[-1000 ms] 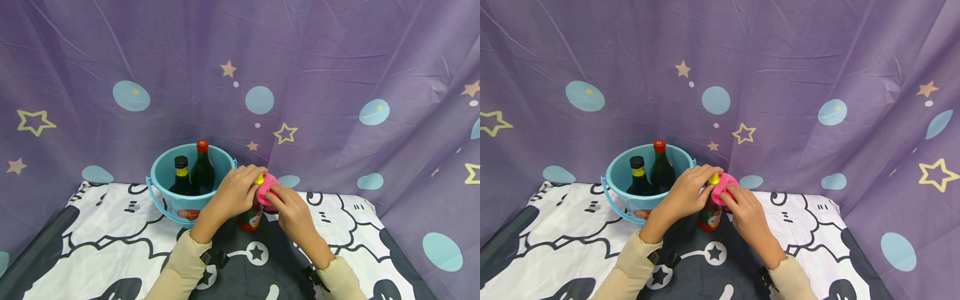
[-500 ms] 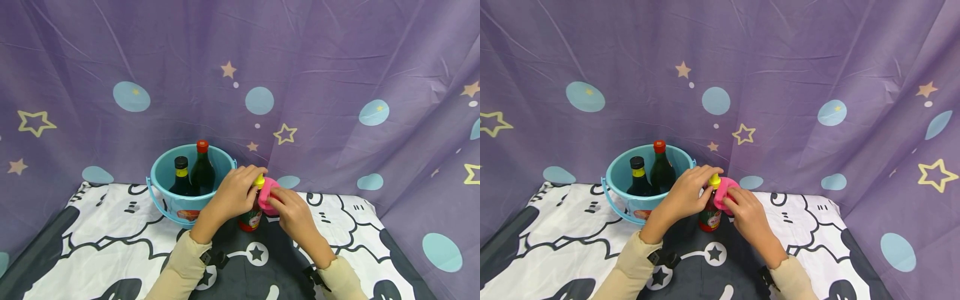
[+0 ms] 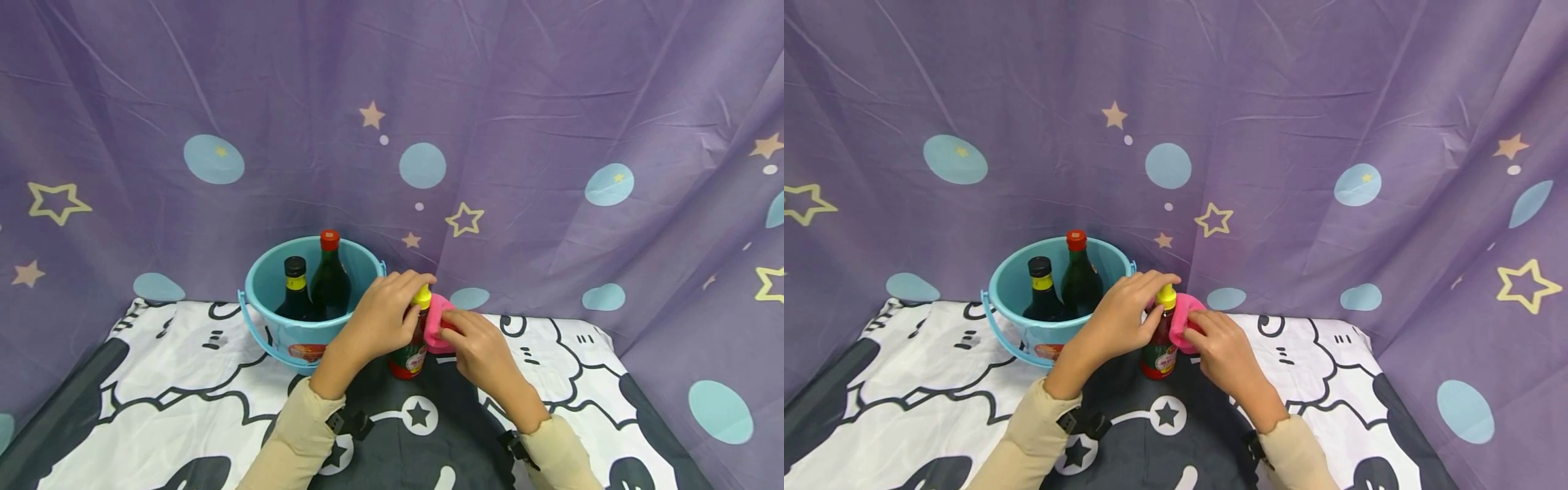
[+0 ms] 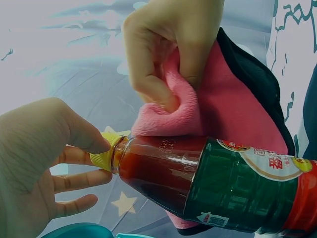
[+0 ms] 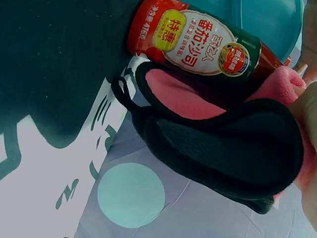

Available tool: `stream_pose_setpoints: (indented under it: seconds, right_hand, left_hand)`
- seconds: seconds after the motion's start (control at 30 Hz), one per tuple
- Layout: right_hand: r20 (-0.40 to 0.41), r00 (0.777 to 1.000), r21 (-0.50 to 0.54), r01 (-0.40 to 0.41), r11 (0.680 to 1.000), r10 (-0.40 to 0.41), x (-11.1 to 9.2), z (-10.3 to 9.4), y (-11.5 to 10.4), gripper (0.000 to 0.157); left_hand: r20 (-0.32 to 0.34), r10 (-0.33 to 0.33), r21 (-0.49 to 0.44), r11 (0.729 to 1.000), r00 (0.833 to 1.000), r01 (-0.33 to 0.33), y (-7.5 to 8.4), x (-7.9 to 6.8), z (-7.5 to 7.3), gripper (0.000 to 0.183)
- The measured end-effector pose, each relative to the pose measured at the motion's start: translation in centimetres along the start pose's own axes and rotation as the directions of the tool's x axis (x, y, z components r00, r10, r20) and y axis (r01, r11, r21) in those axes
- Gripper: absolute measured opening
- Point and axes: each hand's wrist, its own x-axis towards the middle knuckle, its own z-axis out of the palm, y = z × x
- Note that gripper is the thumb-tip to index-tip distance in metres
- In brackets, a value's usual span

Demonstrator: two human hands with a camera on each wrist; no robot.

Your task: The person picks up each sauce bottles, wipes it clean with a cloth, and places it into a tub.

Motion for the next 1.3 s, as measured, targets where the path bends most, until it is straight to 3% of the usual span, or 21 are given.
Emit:
stream_pose_setpoints:
  seconds: [0.3, 0.5, 0.7, 0.9, 1.1, 1.3]
  right_hand:
    - [0.037, 0.999, 0.013, 0.022, 1.0, -0.023, -0.4, 0.2, 0.5, 0.031]
    - [0.108, 0.994, -0.002, 0.006, 1.0, -0.005, -0.3, 0.3, 0.3, 0.032]
    - [0.232, 0.972, -0.044, -0.015, 0.999, 0.025, -0.6, 0.8, -0.1, 0.035]
    - [0.29, 0.956, -0.05, -0.024, 0.998, 0.037, -1.0, 1.3, -0.3, 0.035]
    - [0.381, 0.923, -0.062, -0.041, 0.997, 0.061, -1.1, 1.6, -0.7, 0.035]
    - [0.489, 0.868, -0.043, -0.077, 0.996, 0.088, -1.3, 2.0, -1.1, 0.036]
  left_hand:
    - [0.004, -0.004, -0.001, 1.0, 1.0, 0.004, 0.1, 0.0, 0.0, 0.045]
    - [0.009, -0.009, -0.002, 1.0, 1.0, 0.009, 0.0, -0.1, -0.1, 0.047]
    - [0.0, 0.002, -0.004, 1.0, 1.0, -0.002, 0.0, 0.0, -0.1, 0.046]
    - [-0.007, 0.011, 0.002, 1.0, 1.0, -0.011, 0.0, 0.0, -0.1, 0.046]
    - [-0.007, 0.02, 0.006, 1.0, 1.0, -0.02, -0.1, 0.1, 0.0, 0.045]
    - [-0.01, 0.02, 0.001, 1.0, 1.0, -0.02, -0.1, 0.0, 0.1, 0.046]
